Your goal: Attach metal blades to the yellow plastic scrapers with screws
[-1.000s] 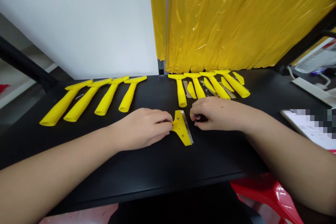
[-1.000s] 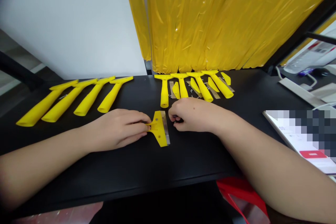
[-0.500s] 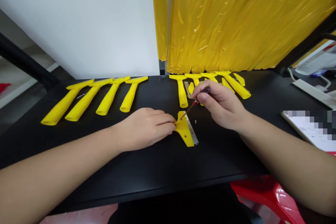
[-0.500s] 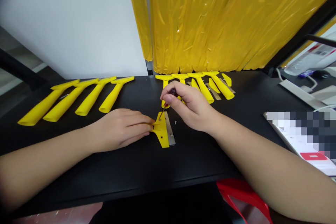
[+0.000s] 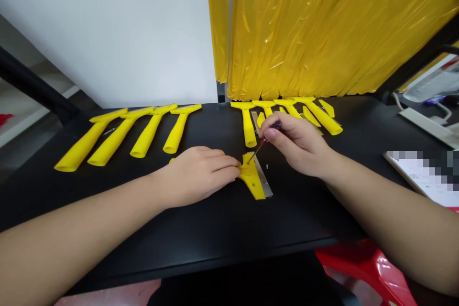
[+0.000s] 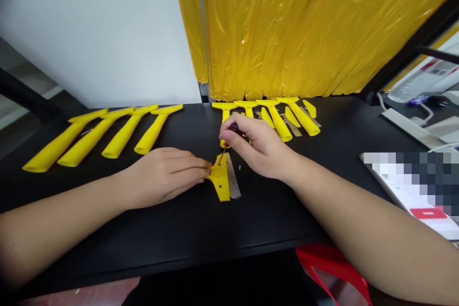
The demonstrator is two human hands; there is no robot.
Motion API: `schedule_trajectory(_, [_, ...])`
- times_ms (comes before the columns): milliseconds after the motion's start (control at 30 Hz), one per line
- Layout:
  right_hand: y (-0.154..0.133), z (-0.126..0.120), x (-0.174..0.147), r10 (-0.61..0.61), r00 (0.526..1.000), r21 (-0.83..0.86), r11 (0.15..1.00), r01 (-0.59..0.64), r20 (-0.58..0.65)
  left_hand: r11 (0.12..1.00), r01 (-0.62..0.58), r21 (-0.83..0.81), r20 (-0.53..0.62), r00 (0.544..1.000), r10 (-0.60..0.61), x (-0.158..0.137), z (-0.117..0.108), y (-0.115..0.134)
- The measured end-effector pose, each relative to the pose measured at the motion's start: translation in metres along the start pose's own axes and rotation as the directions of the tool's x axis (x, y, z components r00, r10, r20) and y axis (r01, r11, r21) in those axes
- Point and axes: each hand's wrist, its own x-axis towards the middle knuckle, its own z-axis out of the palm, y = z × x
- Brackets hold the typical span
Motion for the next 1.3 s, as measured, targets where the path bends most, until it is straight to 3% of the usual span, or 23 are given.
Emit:
schedule_trajectory(200, [0.001,0.0,0.001,0.032,0.998,0.034,0.999,-0.03,-0.045,0.999,-0.012,0.035,-0.027,1.0,0.013,0.001,-0.001,-0.001])
schedule_trajectory(333, [0.005,0.0,0.002,0.094,0.982,0.092,0.993,-0.079,-0.163,1.0,0.022,0.014,-0.102,0.995,-0.021,0.001,-0.002,0.001])
schedule_trajectory(433, [0.012,0.0,0.004,0.163,0.956,0.216,0.97,-0.11,-0.244,0.992,0.117,-0.053,-0.151,0.981,-0.124,-0.001,-0.003,0.003])
schedule_trajectory(533, [0.019,0.001,0.005,0.23,0.937,0.3,0.943,-0.147,-0.263,0.942,0.282,-0.182,-0.066,0.952,-0.297,-0.002,-0.007,0.005])
schedule_trajectory(700, [0.018,0.002,0.006,0.28,0.929,0.268,0.939,-0.214,-0.242,0.736,0.546,-0.399,0.235,0.837,-0.494,0.002,-0.018,0.003])
schedule_trajectory(833, [0.014,0.003,0.005,0.275,0.94,0.208,0.95,-0.233,-0.202,0.475,0.703,-0.53,0.433,0.705,-0.561,0.005,-0.017,0.001])
schedule_trajectory(933, [0.014,0.003,0.005,0.28,0.94,0.218,0.947,-0.236,-0.197,0.308,0.763,-0.569,0.51,0.621,-0.596,0.006,-0.013,0.001])
schedule_trajectory(1033, [0.011,0.0,0.005,0.297,0.938,0.31,0.922,-0.233,-0.18,0.194,0.745,-0.638,0.529,0.607,-0.592,0.006,-0.01,0.002])
schedule_trajectory(1100, [0.007,-0.002,0.004,0.299,0.949,0.315,0.914,-0.255,-0.101,0.127,0.719,-0.683,0.537,0.612,-0.58,0.007,-0.01,0.002])
schedule_trajectory(1200, [-0.001,0.001,0.001,0.263,0.963,0.124,0.955,-0.268,0.052,0.062,0.682,-0.729,0.536,0.625,-0.567,0.009,-0.011,0.002])
schedule_trajectory(1300, [-0.007,0.009,-0.002,0.312,0.932,0.01,0.948,-0.319,0.182,0.04,0.652,-0.757,0.523,0.641,-0.562,0.01,-0.011,0.002])
